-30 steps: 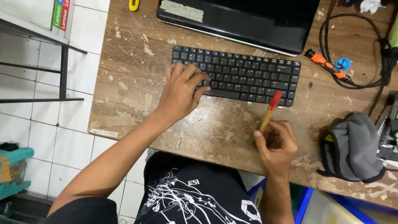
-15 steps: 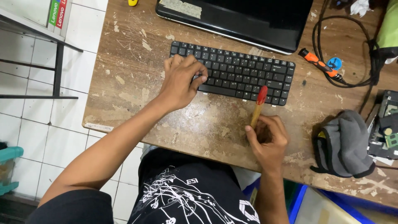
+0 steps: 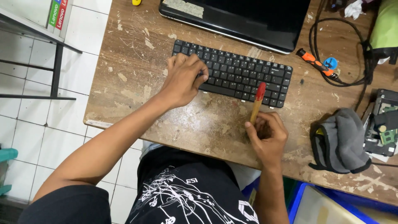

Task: Cleaning and inspecting individual keys on a laptop keyboard using a small brush and manual manipulation.

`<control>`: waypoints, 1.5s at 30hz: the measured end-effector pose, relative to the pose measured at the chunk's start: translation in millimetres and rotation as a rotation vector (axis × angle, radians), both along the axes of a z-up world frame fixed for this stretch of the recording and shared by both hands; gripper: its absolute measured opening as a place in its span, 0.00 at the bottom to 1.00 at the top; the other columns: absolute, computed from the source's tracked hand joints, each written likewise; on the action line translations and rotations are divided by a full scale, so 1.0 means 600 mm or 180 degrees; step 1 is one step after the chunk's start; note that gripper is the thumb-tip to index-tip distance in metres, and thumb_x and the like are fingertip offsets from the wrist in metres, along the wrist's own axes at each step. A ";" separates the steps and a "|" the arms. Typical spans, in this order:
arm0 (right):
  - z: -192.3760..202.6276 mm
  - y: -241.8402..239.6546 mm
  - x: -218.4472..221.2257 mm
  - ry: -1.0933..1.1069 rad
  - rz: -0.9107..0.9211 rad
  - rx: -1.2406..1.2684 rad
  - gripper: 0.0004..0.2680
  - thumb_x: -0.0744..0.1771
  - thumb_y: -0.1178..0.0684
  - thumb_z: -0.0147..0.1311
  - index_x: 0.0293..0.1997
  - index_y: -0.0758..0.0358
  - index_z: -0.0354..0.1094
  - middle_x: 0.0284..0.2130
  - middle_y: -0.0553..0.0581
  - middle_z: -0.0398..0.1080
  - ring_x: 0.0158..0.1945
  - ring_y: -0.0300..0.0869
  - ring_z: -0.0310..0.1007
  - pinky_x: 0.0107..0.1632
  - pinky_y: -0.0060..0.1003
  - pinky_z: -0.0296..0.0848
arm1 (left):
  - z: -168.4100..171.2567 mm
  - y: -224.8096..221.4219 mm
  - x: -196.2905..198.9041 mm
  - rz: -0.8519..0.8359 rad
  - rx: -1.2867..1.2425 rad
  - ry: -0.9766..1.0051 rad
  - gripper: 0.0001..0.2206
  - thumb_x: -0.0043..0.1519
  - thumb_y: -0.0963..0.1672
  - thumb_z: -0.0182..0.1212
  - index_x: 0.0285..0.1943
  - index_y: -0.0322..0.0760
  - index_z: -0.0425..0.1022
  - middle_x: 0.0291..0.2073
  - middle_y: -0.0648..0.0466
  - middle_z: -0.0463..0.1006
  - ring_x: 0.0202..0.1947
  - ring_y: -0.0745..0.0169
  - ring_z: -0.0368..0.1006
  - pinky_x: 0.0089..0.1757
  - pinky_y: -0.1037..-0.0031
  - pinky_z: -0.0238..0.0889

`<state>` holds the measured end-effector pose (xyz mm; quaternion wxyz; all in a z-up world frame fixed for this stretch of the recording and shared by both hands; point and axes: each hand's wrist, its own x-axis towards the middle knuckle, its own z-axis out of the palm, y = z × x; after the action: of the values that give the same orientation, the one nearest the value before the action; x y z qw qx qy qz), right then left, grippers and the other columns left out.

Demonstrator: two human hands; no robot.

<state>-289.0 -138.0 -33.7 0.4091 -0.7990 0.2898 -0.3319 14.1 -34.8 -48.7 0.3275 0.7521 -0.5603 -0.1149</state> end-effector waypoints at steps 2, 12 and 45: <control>0.001 -0.001 0.000 0.0006 -0.0012 0.0137 0.09 0.67 0.59 0.71 0.49 0.73 0.78 0.33 0.64 0.73 0.32 0.49 0.75 0.32 0.41 0.72 | 0.016 0.001 0.003 -0.0028 0.0066 0.0007 0.06 0.67 0.46 0.70 0.43 0.47 0.77 0.36 0.57 0.69 0.49 0.51 0.65 0.58 0.54 0.45; 0.002 -0.030 0.045 -0.0575 0.0032 0.1387 0.10 0.72 0.56 0.60 0.56 0.70 0.66 0.42 0.61 0.71 0.42 0.44 0.77 0.44 0.39 0.80 | 0.023 -0.001 0.013 -0.0009 0.0348 0.0030 0.07 0.58 0.45 0.76 0.36 0.48 0.80 0.31 0.60 0.71 0.48 0.53 0.70 0.58 0.55 0.51; -0.022 -0.009 0.066 -0.0729 -0.0152 0.1371 0.08 0.73 0.62 0.57 0.56 0.68 0.62 0.44 0.60 0.69 0.45 0.41 0.74 0.48 0.35 0.77 | 0.018 0.025 0.003 -0.0365 -0.0400 -0.1125 0.05 0.64 0.39 0.65 0.37 0.33 0.84 0.26 0.50 0.73 0.37 0.52 0.77 0.30 0.70 0.78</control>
<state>-249.2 -143.5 -46.9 0.5923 -0.6434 0.3245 -0.3604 16.0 -19.6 -37.8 0.2632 0.7054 -0.6571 0.0357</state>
